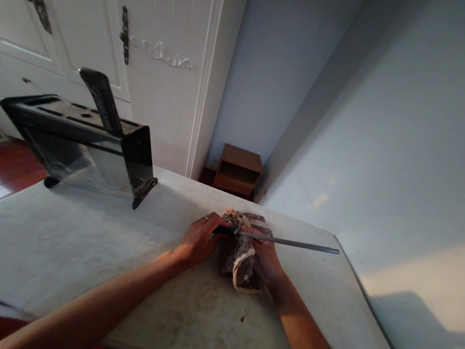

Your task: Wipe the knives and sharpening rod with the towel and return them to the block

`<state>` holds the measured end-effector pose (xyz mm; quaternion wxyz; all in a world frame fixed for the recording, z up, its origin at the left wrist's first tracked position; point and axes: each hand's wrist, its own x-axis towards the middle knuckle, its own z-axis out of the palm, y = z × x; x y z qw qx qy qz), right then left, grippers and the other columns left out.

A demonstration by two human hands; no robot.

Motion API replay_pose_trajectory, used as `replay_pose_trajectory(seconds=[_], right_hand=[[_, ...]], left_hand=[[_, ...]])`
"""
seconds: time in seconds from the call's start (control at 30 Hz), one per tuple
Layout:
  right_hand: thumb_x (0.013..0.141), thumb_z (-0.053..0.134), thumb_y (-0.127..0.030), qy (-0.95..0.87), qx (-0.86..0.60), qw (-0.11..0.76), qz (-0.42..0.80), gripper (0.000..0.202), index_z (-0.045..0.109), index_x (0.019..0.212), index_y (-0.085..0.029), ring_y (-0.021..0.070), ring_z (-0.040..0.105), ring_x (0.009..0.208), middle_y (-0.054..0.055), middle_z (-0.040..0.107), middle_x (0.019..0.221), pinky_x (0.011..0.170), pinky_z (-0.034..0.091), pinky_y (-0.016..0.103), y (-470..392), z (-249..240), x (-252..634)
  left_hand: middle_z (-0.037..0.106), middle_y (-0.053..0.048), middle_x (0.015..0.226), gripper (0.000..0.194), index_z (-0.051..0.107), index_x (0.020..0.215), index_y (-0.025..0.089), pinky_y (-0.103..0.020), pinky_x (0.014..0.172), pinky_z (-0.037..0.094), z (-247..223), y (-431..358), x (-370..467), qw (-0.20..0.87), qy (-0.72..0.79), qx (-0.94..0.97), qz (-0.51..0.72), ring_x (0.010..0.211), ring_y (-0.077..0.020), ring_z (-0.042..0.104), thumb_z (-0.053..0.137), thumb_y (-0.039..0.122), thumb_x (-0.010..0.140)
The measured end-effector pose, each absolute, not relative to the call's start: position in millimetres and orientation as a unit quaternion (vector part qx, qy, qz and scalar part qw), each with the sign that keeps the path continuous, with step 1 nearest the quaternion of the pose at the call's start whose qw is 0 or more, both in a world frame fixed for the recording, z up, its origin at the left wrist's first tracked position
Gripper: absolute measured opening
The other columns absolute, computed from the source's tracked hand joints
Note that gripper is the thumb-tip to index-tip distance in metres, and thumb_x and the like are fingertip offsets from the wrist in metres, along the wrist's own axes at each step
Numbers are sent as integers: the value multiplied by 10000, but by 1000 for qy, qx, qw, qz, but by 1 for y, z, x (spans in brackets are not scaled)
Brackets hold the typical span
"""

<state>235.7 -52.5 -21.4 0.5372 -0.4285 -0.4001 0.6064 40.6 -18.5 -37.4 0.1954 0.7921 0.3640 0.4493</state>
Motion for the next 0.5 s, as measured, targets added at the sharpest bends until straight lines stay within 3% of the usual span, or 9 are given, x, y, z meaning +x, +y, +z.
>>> replay_pose_trajectory(seconds=[0.23,0.5], right_hand=[[567,886,-490,-422,-439,537,584,354,772,818,-268,201,648,817,23,749,858,765,488,305,-53,-20,235],[508,893,-512,-414,-450,518,598,396,757,776,-255,183,612,688,17,724,749,668,480,289,-55,-14,231]], left_hand=[[661,-69,898,76,601,937,185,-305,742,469,-36,-18,37,149,348,819,432,821,-194,602,540,192,892],[679,-77,966,180,621,1005,183,-346,833,477,-34,-17,39,161,378,837,361,922,-229,605,587,132,836]])
